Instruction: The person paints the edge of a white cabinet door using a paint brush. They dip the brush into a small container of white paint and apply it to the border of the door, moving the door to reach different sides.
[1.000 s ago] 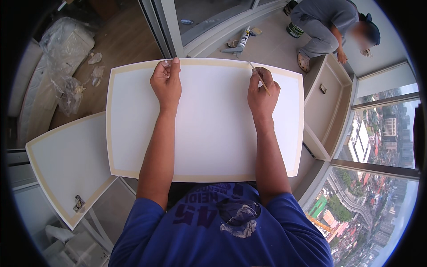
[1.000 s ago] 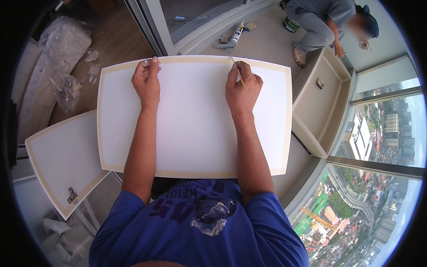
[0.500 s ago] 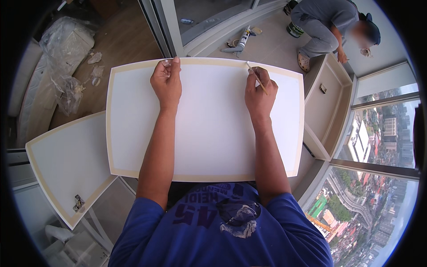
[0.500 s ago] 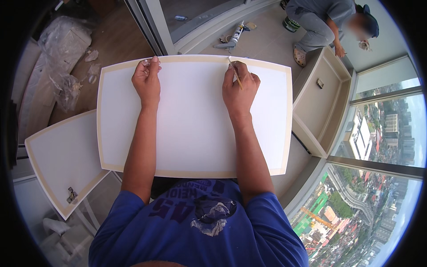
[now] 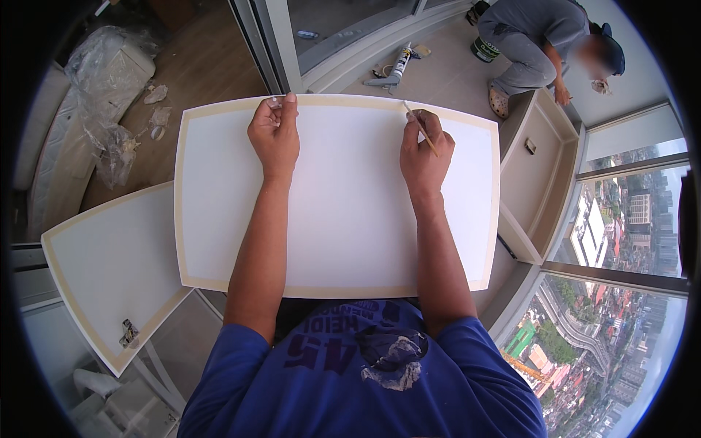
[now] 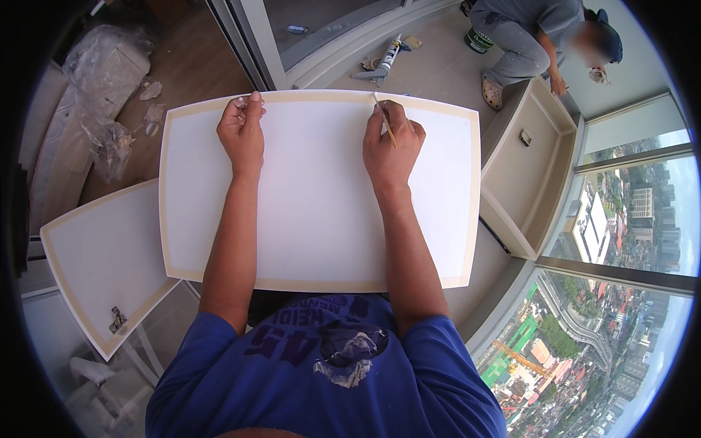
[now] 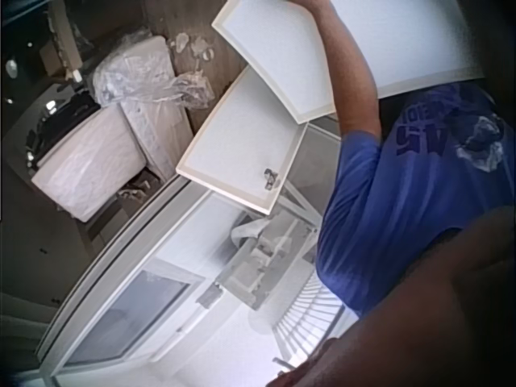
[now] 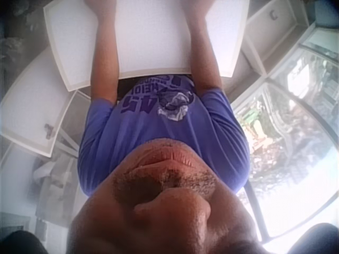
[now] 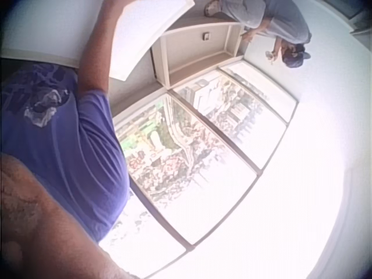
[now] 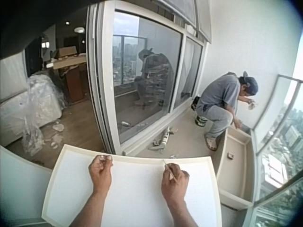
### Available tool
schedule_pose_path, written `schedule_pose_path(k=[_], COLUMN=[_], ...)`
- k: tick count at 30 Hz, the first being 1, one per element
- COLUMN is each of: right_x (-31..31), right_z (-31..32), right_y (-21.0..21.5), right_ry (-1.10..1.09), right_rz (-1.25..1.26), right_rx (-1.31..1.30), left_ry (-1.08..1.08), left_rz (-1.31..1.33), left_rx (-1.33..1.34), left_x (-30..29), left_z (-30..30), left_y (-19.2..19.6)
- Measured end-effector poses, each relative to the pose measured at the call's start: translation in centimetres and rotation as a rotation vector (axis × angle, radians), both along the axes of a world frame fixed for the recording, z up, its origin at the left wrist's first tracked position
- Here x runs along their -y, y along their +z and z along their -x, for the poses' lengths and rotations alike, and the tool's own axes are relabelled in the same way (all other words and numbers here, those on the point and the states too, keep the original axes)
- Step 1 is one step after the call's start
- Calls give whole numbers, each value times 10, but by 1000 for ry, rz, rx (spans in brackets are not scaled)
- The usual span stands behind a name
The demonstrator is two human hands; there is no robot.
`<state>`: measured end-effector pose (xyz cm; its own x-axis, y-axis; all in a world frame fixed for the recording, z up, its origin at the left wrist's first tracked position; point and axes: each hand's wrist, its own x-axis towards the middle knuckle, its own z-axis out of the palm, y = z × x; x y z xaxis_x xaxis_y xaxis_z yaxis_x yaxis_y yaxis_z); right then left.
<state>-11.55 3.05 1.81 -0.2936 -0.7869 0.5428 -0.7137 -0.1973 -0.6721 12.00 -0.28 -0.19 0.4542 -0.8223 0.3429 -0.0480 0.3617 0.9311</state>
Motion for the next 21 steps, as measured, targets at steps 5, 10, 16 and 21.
schedule_pose_path(k=[5,10,16,21], right_x=[0,1,0,0], right_z=[-14,-7,10,22], right_y=[0,0,1,2], right_ry=[38,-6,-49,-93], right_rz=[-50,-7,21,32], right_rx=[1,-27,-33,-37], left_ry=[0,28,17,11], left_rz=[2,26,33,18], left_rx=[-4,16,4,5], left_x=[0,1,1,0], left_z=[0,-1,-2,-1], left_y=[0,-2,-2,-2])
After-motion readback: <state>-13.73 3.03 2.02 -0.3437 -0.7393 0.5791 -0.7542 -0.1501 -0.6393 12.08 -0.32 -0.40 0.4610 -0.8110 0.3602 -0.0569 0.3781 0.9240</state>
